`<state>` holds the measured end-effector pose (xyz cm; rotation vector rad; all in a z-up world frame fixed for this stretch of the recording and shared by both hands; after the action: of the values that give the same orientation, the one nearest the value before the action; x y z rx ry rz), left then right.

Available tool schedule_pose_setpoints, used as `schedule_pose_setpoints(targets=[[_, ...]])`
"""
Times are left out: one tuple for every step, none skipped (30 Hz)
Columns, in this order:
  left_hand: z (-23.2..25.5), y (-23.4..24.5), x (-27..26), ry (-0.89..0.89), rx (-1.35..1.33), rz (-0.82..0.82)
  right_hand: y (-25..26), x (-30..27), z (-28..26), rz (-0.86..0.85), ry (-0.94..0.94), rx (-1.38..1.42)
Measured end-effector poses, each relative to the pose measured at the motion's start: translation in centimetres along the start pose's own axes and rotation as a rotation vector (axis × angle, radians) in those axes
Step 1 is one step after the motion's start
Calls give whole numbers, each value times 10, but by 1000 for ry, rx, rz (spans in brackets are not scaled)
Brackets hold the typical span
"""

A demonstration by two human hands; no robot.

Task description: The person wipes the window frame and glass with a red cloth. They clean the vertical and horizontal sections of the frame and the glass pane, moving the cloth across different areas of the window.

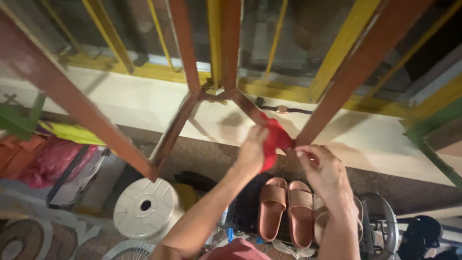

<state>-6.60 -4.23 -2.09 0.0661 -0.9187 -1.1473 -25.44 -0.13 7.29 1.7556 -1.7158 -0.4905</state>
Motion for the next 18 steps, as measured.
schedule_pose_setpoints(targets=[[12, 2, -4, -52, -48, -20, 0, 0, 1, 1, -20, -34], [24, 5, -9, -105, -96, -42, -1, 0, 1, 3, -30, -34], [34, 9, -12, -158, -143, -63, -1, 1, 0, 4, -39, -33], [35, 12, -11, -143, -158, -95, 0, 1, 0, 9, -50, -34], [36, 15, -10, -128, -174, -126, 3, -1, 0, 29, -55, -60], [37, 17, -9, -116, -192, -158, 7, -3, -1, 51, -60, -88], [33, 26, -4, -94, -204, -111, 10, -5, -3, 74, -65, -116], [27, 35, 3, -74, -218, -66, 11, -7, 0, 83, -118, -113], [20, 44, 11, -53, -231, -21, 13, -10, 3, 92, -172, -109], [4, 53, 22, 38, -221, 19, 14, -14, 4, 103, -224, -106], [-12, 61, 33, 129, -211, 58, 15, -15, 2, 109, -241, -111], [-15, 61, 42, 113, -255, 31, 15, -16, -1, 113, -260, -115], [-19, 61, 52, 98, -298, 3, 14, -17, -4, 118, -279, -120], [-21, 62, 61, 81, -341, -24, 15, -18, -11, 134, -236, -121], [-22, 62, 68, 64, -383, -50, 16, -21, -18, 150, -193, -123], [-22, 65, 74, 46, -423, -76, 17, -22, -25, 166, -149, -122], [-20, 68, 77, 28, -464, -102, 16, -23, -29, 153, -141, -136], [-26, 66, 73, 112, -418, -163, 15, -25, -32, 139, -134, -151]])
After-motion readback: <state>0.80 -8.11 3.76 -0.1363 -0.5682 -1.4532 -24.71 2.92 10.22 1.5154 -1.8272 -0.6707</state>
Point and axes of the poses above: each hand's wrist, its own x-axis towards the middle knuckle, its own y-axis out of the back of the hand, z = x × y, the point moved 9 cm from there along x, towards the middle knuckle, and after that the axes turned 2 degrees about z, right-handed, at the moved point
